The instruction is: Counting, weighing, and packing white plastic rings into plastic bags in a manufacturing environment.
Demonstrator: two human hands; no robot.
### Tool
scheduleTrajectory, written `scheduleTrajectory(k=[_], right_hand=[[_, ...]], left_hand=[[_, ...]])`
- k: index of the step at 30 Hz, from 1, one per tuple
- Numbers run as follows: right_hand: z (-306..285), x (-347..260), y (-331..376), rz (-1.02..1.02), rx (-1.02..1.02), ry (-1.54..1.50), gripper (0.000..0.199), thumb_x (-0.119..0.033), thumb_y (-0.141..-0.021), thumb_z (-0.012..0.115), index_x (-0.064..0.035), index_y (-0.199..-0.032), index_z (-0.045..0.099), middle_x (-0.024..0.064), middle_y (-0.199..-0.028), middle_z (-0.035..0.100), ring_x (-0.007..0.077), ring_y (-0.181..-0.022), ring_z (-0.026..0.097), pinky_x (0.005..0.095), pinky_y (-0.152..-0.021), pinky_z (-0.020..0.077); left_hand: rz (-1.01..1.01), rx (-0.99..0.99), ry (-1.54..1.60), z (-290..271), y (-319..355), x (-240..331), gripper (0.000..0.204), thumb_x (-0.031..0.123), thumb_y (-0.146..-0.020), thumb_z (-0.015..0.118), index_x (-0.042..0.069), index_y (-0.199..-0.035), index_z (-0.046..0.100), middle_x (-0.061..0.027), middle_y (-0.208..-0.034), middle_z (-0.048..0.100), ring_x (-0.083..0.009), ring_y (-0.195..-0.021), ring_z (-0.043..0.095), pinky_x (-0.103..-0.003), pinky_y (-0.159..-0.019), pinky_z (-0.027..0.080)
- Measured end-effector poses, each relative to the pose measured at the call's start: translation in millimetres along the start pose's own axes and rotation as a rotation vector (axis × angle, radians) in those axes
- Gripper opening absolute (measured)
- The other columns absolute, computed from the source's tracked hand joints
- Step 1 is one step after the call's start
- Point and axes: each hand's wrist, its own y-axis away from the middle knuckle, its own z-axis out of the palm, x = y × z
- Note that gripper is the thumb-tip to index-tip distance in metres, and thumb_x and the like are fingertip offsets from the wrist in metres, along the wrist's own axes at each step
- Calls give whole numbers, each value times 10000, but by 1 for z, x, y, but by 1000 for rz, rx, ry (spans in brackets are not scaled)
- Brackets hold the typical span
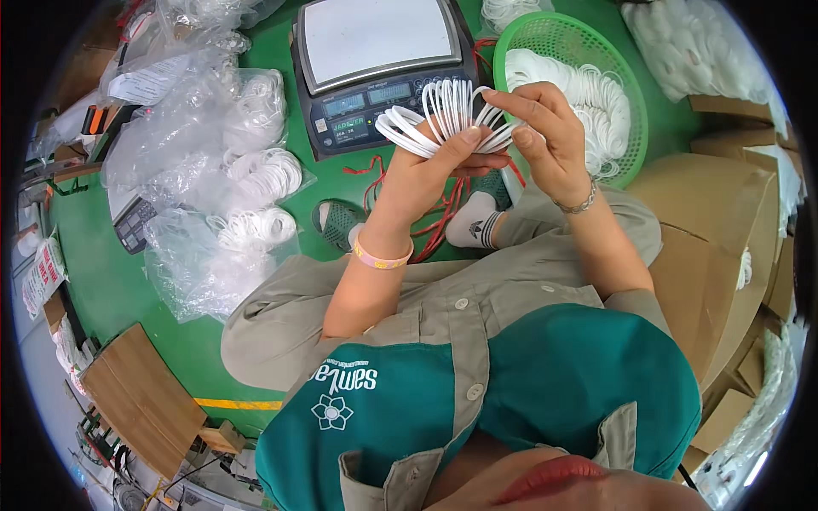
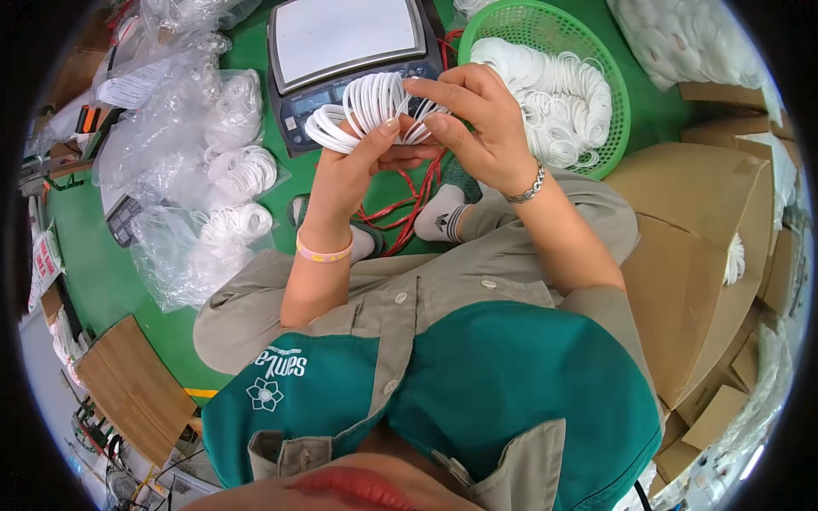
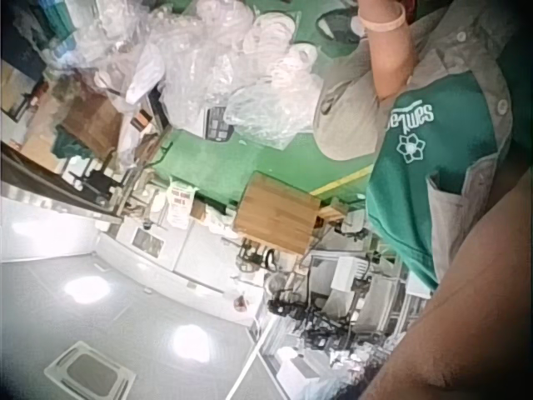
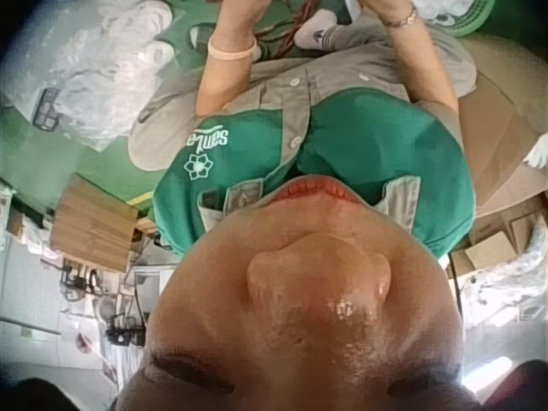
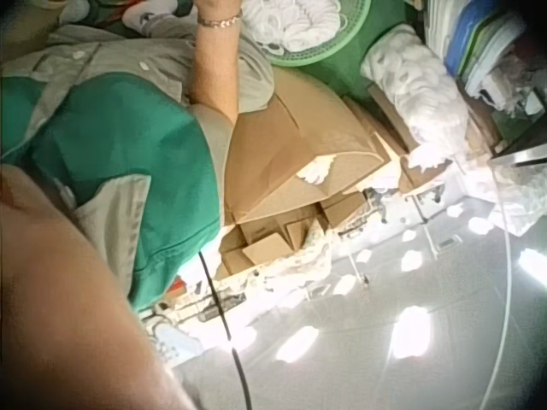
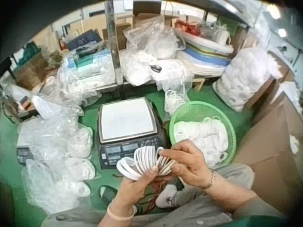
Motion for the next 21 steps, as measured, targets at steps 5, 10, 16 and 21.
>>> scheduleTrajectory(k=[5, 10, 16, 21], right_hand=[[0, 9, 2, -46, -15, 6, 280, -269, -795, 564, -38, -951, 585, 113, -905, 554, 242, -782, 513, 314, -686, 410], [3, 2, 0, -9, -51, 43, 359, -324, -802, 553, -111, -1088, 592, 74, -808, 524, 218, -751, 483, 309, -660, 400], [2, 1, 0, 7, -59, 29, 362, -350, -819, 524, -128, -1094, 605, 72, -770, 498, 215, -738, 471, 300, -650, 396], [2, 0, 1, 9, -48, 34, 357, -325, -818, 519, -115, -1092, 608, 72, -774, 501, 211, -719, 460, 296, -649, 389]], left_hand=[[-6, -2, -6, 1, 0, 1, 209, 177, -892, 486, -6, -981, 534, -90, -895, 624, -193, -794, 640, -236, -640, 494], [-31, -38, -34, -2, -1, 0, 209, 166, -892, 480, -2, -992, 551, -90, -891, 628, -179, -792, 638, -234, -638, 499], [-36, -34, -16, -2, -1, 1, 225, 162, -894, 466, -22, -989, 553, -93, -884, 626, -186, -790, 639, -239, -634, 499], [-54, -11, 4, -3, -3, -2, 239, 163, -893, 463, -29, -1002, 552, -100, -880, 626, -195, -787, 640, -242, -633, 497]])
